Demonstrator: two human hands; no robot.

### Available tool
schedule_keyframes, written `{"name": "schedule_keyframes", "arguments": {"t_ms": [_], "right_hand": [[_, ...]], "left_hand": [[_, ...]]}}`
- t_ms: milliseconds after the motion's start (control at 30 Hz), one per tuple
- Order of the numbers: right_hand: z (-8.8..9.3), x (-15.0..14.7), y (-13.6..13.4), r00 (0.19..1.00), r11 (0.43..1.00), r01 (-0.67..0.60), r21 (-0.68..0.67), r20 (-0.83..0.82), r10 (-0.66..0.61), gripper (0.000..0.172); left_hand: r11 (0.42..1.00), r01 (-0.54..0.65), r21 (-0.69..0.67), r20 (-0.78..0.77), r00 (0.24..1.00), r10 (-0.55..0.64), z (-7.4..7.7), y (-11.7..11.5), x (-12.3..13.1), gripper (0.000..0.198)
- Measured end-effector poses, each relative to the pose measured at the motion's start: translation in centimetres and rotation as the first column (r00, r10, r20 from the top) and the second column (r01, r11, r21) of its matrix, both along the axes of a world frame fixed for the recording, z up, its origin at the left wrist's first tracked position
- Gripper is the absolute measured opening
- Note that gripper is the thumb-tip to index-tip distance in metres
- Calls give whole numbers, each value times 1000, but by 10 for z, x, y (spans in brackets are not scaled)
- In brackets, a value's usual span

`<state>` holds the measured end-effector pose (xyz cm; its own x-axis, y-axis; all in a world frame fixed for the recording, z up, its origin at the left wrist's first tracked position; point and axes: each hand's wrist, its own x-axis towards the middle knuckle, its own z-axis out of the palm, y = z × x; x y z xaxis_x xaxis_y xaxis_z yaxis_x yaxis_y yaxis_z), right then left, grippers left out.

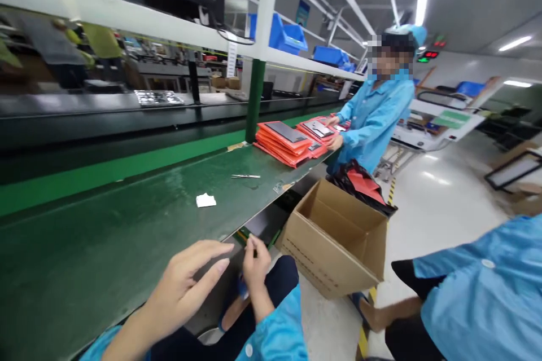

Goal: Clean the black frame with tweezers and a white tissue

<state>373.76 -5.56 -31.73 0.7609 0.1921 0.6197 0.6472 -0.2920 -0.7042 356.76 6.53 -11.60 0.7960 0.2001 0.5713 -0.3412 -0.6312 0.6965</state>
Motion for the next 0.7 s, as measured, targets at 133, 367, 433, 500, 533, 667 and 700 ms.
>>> {"name": "schedule_keyframes", "arguments": {"t_ms": [133, 367, 433, 500, 533, 667, 700], "right_hand": [[69, 78, 38, 983, 988, -92, -124, 145, 109, 39], [127, 163, 149, 982, 729, -58, -682, 93, 166, 39], [129, 164, 155, 979, 686, -29, -727, 119, 167, 27], [126, 164, 155, 979, 659, 22, -752, 150, 138, 25], [123, 165, 155, 979, 650, 40, -759, 160, 127, 25], [112, 166, 156, 977, 648, 33, -761, 161, 139, 26], [110, 165, 157, 979, 653, 25, -757, 151, 138, 27]], "left_hand": [[983, 14, 181, -275, 961, 37, -22, 37, 7, 24], [895, -138, 425, -451, 824, 342, -68, 95, 60, 31], [827, -250, 503, -387, 791, 474, -76, 105, 75, 36], [744, -309, 593, -378, 709, 595, -81, 112, 89, 41], [717, -318, 621, -400, 658, 638, -82, 115, 95, 45], [751, -225, 621, -571, 526, 630, -77, 125, 114, 44], [765, -200, 612, -598, 517, 613, -74, 128, 121, 44]]}}
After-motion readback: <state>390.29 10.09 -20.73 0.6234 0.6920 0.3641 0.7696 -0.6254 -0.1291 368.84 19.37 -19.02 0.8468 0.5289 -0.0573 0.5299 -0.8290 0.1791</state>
